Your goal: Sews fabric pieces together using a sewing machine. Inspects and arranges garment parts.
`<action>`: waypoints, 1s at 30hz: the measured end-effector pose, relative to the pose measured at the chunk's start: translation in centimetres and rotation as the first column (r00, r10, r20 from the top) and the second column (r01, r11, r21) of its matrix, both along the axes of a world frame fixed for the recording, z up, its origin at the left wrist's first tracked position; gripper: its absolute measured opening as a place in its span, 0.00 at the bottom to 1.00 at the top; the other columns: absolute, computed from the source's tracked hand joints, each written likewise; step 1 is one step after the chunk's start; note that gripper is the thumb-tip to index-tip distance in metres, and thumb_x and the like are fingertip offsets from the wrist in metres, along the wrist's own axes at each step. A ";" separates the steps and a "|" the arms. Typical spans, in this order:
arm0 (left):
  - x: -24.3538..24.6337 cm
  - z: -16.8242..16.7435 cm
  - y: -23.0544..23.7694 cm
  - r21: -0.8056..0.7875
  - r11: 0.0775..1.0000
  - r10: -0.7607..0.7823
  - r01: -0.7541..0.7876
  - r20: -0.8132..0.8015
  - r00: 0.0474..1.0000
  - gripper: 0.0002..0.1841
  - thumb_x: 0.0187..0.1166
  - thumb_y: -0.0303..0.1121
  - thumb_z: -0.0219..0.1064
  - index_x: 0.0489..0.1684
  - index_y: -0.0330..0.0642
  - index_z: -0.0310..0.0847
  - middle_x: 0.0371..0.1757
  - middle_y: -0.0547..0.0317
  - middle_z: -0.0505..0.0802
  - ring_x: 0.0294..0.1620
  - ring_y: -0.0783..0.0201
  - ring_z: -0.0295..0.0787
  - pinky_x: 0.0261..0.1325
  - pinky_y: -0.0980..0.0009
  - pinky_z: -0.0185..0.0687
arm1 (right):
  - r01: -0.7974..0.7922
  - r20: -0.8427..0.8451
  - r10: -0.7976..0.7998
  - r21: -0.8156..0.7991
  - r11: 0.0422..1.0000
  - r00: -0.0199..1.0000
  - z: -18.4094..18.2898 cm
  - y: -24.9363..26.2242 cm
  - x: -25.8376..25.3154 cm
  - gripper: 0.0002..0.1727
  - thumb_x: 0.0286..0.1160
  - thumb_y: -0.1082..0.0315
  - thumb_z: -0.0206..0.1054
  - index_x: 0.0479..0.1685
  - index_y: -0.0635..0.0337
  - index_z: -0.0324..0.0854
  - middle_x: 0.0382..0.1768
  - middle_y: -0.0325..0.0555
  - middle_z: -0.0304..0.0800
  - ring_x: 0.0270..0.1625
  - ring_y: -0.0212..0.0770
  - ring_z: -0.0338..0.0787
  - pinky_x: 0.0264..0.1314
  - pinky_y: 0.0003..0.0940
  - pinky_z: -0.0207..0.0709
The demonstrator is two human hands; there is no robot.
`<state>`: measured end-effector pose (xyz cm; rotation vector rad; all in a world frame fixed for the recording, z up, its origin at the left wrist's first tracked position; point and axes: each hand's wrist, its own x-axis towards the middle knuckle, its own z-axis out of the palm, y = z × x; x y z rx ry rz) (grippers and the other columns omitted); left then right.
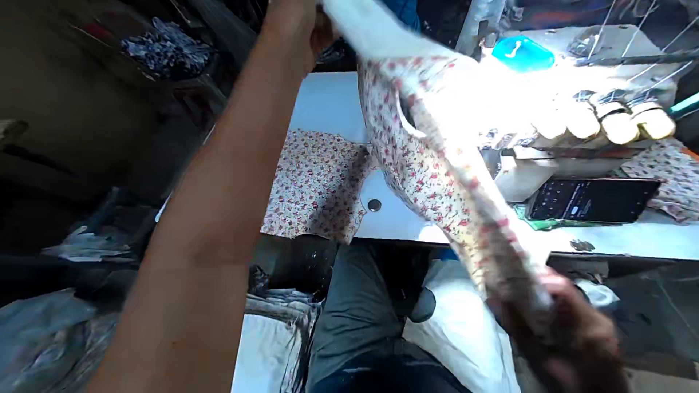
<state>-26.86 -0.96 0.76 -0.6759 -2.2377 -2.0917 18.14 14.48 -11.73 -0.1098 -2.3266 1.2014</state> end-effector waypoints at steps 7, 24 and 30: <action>3.9 -7.1 -15.8 -0.875 0.334 0.152 -0.351 -0.317 0.936 0.23 0.89 0.37 0.61 0.73 0.26 0.74 0.65 0.17 0.83 0.70 0.17 0.76 0.69 0.20 0.63 | -0.700 0.158 0.694 -0.028 0.714 0.702 -2.5 -7.7 -1.6 0.18 0.81 0.57 0.70 0.59 0.61 0.88 0.41 0.48 0.95 0.38 0.41 0.94 0.39 0.34 0.86; 17.8 -17.1 -20.6 -0.626 0.738 -0.120 -0.251 -0.489 0.864 0.16 0.83 0.34 0.66 0.63 0.35 0.87 0.65 0.45 0.92 0.70 0.45 0.86 0.76 0.49 0.75 | -0.329 0.109 0.313 0.419 0.846 0.943 -5.6 -9.1 -21.8 0.07 0.78 0.74 0.69 0.49 0.66 0.88 0.45 0.58 0.87 0.44 0.57 0.90 0.45 0.51 0.85; 18.3 -15.6 -26.2 -0.780 0.533 -0.115 -0.326 -0.449 0.886 0.06 0.77 0.26 0.72 0.43 0.35 0.92 0.46 0.39 0.93 0.52 0.37 0.91 0.60 0.35 0.78 | -0.286 0.181 0.237 0.337 0.897 0.955 -6.5 -8.7 -21.4 0.05 0.78 0.72 0.70 0.45 0.65 0.88 0.42 0.57 0.85 0.38 0.54 0.89 0.38 0.51 0.83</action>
